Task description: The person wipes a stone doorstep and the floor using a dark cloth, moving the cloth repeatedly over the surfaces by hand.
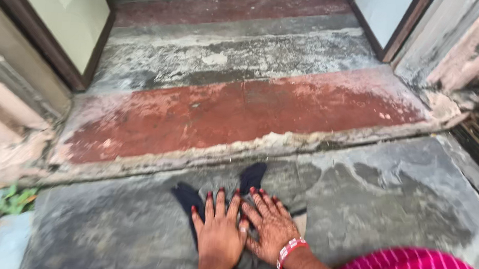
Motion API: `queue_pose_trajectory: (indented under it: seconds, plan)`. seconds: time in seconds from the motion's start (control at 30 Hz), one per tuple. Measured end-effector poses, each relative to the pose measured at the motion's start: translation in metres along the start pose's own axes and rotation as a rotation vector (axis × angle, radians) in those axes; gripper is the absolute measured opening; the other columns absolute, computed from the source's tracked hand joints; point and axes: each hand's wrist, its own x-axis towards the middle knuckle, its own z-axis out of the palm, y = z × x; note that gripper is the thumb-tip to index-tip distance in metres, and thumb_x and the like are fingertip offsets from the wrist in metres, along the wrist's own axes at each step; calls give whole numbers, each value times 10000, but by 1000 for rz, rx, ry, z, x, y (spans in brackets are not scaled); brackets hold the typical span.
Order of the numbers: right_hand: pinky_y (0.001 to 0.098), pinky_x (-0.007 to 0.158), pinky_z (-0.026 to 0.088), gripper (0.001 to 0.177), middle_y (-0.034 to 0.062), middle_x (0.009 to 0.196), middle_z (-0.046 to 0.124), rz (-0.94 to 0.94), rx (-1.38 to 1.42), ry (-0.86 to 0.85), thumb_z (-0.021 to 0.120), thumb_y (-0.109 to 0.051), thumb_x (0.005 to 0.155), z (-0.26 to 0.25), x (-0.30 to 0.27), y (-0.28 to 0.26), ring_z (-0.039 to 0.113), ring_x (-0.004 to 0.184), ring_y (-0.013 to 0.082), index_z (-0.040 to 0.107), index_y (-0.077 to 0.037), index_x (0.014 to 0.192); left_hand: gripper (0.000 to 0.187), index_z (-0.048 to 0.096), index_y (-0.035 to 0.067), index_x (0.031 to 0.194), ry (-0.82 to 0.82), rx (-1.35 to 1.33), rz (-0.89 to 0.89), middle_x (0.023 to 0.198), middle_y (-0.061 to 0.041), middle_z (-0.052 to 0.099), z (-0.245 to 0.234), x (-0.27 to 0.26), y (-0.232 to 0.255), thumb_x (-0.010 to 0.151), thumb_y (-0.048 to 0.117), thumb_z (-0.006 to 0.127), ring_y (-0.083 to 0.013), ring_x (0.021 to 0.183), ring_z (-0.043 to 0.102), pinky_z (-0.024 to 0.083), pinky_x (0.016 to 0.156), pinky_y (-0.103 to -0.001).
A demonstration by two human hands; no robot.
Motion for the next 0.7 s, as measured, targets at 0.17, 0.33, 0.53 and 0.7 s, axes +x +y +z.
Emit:
queue_pose_trajectory:
  seconds: [0.17,0.33,0.53,0.7]
  plan:
    - [543,1208,134,812,176,1682,176,-96,76,-14,506,-598,940,11,39,38,147,1532,411,320,-167,1603,844,288,323,1601,-101,132,-63,1667,-69,237,38,43,-18,853,592,570,-326,1541,193,91,1171,-664]
    - [536,1232,120,822,121,1717,102,-59,99,-183,552,-591,922,15,79,57,115,1571,350,287,-216,1603,861,287,331,1600,-55,107,-105,1682,-61,229,56,85,-28,839,615,570,-309,1519,209,114,1179,-663]
    - [506,1245,87,783,131,1714,70,31,38,-125,527,-555,956,12,61,41,86,1578,325,258,-229,1615,866,294,282,1609,-60,38,-125,1692,-90,218,43,63,-19,857,585,599,-320,1515,196,116,1192,-653]
    - [482,1256,76,778,116,1708,73,55,43,-153,514,-584,949,17,22,31,86,1573,307,257,-262,1609,832,283,237,1579,-139,-15,-124,1662,-100,191,34,19,-3,877,544,608,-337,1530,159,114,1198,-657]
